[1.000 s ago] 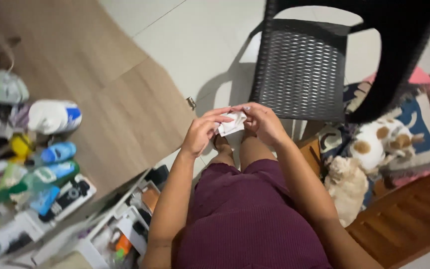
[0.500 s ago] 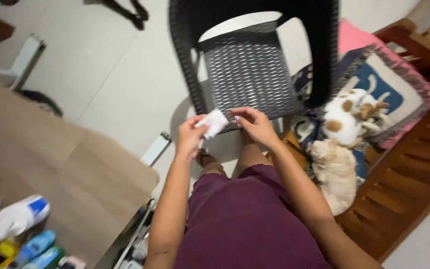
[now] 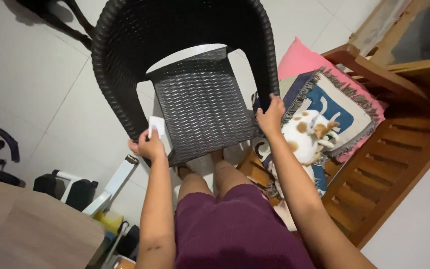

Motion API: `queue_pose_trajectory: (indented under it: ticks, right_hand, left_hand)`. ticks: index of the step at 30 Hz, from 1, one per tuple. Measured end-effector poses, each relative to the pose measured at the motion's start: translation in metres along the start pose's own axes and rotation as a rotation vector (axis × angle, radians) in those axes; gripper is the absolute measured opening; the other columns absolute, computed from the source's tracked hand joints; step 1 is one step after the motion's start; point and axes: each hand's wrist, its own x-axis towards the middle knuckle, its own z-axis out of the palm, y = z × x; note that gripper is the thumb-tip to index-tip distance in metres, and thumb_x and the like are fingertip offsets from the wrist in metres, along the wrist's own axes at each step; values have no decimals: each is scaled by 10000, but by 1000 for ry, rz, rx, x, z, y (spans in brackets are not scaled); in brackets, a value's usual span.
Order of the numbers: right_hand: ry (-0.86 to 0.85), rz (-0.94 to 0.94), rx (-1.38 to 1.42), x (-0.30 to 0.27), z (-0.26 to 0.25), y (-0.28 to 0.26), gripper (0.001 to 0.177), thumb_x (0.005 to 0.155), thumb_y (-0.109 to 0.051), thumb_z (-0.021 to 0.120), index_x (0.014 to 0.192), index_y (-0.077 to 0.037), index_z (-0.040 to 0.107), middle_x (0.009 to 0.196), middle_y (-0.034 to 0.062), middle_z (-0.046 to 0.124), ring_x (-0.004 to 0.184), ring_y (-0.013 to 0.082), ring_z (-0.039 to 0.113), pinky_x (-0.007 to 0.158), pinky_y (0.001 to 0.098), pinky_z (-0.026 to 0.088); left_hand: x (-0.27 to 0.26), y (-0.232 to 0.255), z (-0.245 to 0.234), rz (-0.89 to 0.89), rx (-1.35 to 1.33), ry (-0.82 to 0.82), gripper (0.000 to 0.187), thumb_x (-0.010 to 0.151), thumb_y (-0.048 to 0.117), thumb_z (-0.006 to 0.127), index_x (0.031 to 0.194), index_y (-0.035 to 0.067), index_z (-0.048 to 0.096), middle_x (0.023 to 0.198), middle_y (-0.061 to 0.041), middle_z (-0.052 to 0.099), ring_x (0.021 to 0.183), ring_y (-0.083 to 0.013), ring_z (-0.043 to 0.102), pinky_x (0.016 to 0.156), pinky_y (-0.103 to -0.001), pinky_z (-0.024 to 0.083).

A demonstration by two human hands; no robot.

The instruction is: Using wet wipes to clean a desk surface, a chair, and various electronic devices like a remote control, smartphone, and laptop.

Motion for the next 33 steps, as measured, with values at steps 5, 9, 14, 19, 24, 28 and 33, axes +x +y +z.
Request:
queue_pose_trajectory:
  ticks: [5,9,14,19,24,28,33]
  right_hand:
    - [-76,117,-43,27,-13,-9,762,822,-91,675,1438,21,240,1406,276,288,1321,440,283,1078,556,273]
    - [-129,183,-63,59,6,14,752,863,-164,657,1451,7,221,1436,240,277,1337,389,302,1065,542,311]
    - [42,64,-119,86,27,47,376,806,-59,682,1130,29,511,1045,243,568,1061,417,547,912,474,446]
    - [59,160,-148,101,51,76,355,792,-153,720,1040,-17,505,955,187,570,986,383,583,828,430,481]
    - [34,247,-110,82,53,9,337,828,-127,703,1052,21,499,975,224,566,1007,415,577,846,462,474]
    - [5,242,-72,74,81,-35,352,833,-137,687,1078,23,493,997,250,587,1031,422,575,858,479,484]
    - [-97,282,-74,67,127,-88,419,874,-251,646,1128,20,451,1011,227,581,1038,398,581,839,477,495]
  left_hand:
    - [27,17,9,-75,157,-50,205,704,343,803,849,229,714,1408,-124,300,1336,-336,273,1099,-451,218]
    - [47,14,9,-107,271,-60,177,686,371,807,793,285,694,1251,14,399,1185,-245,398,967,-435,279]
    - [87,-34,24,80,349,-158,187,622,273,837,772,231,733,998,-80,498,1003,-316,539,920,-331,389]
    - [106,-37,27,42,399,-181,195,590,293,848,750,271,738,890,-74,527,941,-314,571,884,-320,432]
    - [154,-15,24,80,401,-185,198,602,249,838,776,224,747,813,-113,555,901,-337,593,850,-328,474]
    - [223,10,23,111,301,-142,178,596,225,837,745,217,740,751,-121,635,859,-316,632,763,-323,505]
    - [258,80,-2,11,47,-121,228,620,244,853,798,155,742,1255,-146,477,1172,-326,488,911,-312,504]
